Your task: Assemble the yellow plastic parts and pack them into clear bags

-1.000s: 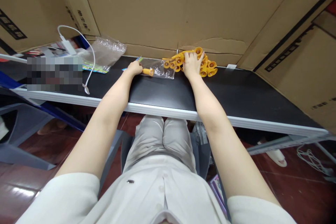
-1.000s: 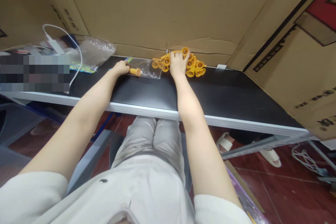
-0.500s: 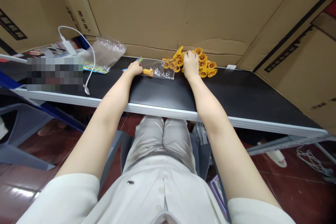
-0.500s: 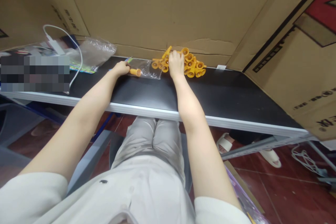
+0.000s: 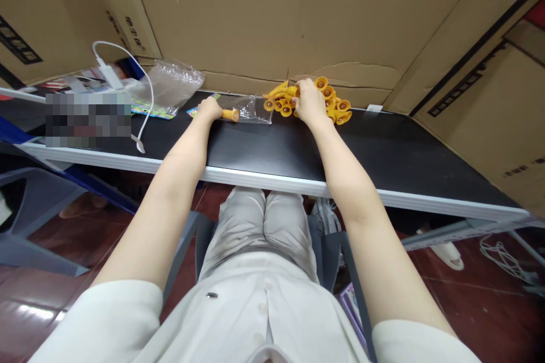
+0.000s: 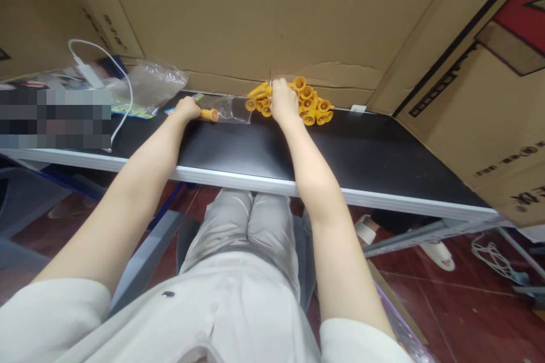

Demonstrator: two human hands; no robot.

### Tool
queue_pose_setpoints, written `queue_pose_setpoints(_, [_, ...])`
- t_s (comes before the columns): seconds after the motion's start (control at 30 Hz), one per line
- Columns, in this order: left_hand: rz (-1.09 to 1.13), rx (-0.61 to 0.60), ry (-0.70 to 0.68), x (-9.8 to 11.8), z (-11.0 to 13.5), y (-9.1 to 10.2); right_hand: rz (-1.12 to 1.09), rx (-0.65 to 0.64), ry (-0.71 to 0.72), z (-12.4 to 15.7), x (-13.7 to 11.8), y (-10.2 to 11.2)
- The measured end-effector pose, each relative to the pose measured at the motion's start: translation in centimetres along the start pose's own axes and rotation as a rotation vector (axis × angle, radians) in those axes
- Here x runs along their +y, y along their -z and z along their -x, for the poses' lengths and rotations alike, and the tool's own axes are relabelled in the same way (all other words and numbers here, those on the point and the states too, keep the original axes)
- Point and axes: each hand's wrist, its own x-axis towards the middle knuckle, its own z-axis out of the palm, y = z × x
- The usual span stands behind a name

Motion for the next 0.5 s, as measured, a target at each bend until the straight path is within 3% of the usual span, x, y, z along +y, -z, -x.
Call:
queue_pose_setpoints(0.1, [-0.037,0.006,0.127,0.2,0.2,0.2,-0.029,-0.065,0.019,-0.2,0.1,0.3])
queue_pose_setpoints(0.5, [-0.034,0.027,0.091,-0.5,-0.7,-0.4,-0.325,-0.225,0.004,0.6,-1.5,2.4])
